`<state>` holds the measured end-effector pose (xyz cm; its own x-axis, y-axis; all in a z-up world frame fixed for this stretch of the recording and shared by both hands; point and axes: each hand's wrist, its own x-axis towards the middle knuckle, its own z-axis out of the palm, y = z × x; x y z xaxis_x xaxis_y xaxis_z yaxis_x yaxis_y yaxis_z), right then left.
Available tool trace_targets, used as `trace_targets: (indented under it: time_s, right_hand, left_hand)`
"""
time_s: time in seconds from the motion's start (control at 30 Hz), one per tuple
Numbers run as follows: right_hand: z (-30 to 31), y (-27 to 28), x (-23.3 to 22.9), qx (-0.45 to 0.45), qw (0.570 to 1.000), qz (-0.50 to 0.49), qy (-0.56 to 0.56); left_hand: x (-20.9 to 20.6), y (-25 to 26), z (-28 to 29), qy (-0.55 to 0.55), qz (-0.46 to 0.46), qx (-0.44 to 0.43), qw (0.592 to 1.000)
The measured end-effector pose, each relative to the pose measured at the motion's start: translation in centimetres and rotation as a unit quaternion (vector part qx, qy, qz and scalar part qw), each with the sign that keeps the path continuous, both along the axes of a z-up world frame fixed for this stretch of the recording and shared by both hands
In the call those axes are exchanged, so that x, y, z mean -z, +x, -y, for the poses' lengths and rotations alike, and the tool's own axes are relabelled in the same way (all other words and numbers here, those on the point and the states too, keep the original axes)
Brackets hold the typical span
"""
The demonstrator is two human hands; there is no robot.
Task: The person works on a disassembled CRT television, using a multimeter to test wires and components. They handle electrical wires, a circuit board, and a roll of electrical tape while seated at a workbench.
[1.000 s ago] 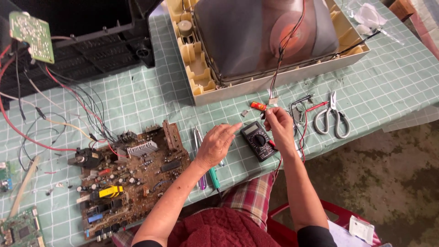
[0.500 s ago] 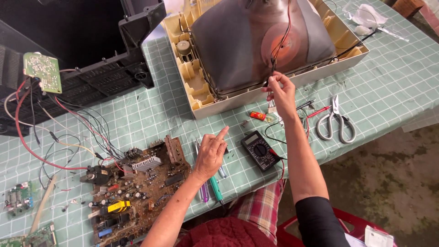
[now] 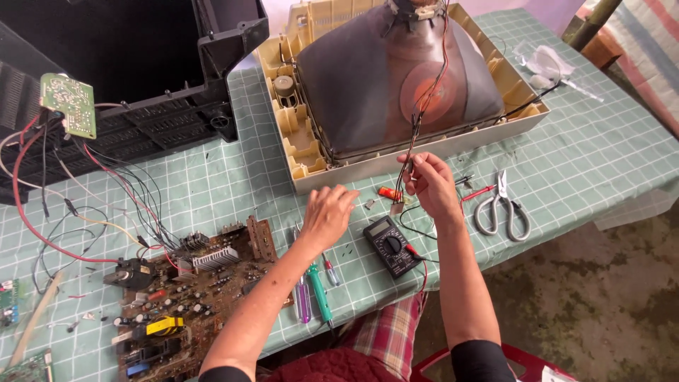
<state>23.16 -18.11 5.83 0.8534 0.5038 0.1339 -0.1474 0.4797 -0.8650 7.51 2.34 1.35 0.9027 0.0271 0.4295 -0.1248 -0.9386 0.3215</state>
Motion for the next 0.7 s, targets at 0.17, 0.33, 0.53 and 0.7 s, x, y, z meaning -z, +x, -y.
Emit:
trace_targets:
  time_s: [0.17,0.33,0.53,0.7]
  right_hand:
    - [0.5,0.1,0.4,-0.031,0.999,-0.016,0.038]
    - [1.3,0.7,1.6,-0.072,0.990,-0.063,0.103]
    - [2.3,1.8,3.0,-0.111,0.982,-0.087,0.123]
    - [2.2,0.9,1.9,-0.096,0.989,-0.043,0.108]
  left_hand:
    - [-3.9,6.2,1.0,-0.145,-0.008,-0.001,0.989]
    - [-5.1,14.4,3.5,-0.465,0.032,0.036,0.884]
    - [-5.5,16.8,5.9,-0.703,-0.071,0.115,0.698]
    - [-6.6,15.5,5.6,-0.708,-0.035,0.108,0.697]
